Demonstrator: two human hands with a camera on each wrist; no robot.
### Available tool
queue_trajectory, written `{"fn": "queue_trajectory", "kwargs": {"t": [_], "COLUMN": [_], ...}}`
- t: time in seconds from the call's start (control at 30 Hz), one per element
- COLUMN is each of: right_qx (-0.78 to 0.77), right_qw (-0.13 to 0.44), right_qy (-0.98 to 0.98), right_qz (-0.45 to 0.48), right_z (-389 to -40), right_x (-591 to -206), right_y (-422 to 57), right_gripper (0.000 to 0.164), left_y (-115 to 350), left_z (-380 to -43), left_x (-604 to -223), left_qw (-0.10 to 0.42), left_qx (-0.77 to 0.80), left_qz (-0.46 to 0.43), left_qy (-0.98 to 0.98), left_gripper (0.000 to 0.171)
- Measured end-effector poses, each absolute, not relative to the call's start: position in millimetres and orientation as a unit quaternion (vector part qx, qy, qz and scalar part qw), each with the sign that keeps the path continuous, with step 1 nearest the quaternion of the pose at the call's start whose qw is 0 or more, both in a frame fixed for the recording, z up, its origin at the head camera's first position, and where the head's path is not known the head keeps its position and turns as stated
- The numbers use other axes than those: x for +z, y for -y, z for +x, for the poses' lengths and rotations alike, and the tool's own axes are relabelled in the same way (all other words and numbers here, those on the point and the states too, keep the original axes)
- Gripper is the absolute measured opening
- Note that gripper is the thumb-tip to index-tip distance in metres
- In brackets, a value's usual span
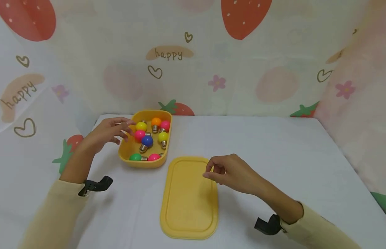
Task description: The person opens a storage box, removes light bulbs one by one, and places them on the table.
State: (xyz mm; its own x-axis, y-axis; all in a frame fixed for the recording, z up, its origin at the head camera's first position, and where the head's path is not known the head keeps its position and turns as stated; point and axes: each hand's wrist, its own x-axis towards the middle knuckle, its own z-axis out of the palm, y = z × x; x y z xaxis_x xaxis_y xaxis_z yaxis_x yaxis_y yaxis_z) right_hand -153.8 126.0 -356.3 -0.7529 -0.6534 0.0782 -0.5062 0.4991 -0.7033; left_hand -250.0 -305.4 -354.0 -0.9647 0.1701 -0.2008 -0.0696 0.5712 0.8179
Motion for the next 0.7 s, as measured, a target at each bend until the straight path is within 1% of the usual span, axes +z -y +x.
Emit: {"fn": "queue_trajectory", "kwargs": {"t": [0.2,0.27,0.47,0.6,0.7], "right_qx": [-0.380,-0.383,-0.375,-0.362,-0.352], "right_qw": [0.091,0.088,0.062,0.034,0.024], "right_qy": [-0.858,-0.857,-0.852,-0.845,-0.846], "right_qz": [-0.334,-0.333,-0.360,-0.393,-0.401], "right_z": [-158,-160,-179,-196,-209], "right_x": [-353,-351,-344,-335,-328], "right_y": [-121,-120,-106,-89,-76], "right_gripper": [0.010,0.009,0.008,0.009,0.010], "left_y": [325,328,334,335,335], "left_z": [-261,-267,-278,-282,-285], "left_x": [-377,-383,-397,-400,-402], "left_qw": [0.093,0.089,0.122,0.128,0.135], "left_qx": [0.489,0.498,0.536,0.543,0.550], "left_qz": [-0.033,-0.051,-0.111,-0.128,-0.133], "left_qy": [-0.867,-0.861,-0.828,-0.820,-0.813], "left_gripper": [0.063,0.066,0.074,0.080,0.083]}}
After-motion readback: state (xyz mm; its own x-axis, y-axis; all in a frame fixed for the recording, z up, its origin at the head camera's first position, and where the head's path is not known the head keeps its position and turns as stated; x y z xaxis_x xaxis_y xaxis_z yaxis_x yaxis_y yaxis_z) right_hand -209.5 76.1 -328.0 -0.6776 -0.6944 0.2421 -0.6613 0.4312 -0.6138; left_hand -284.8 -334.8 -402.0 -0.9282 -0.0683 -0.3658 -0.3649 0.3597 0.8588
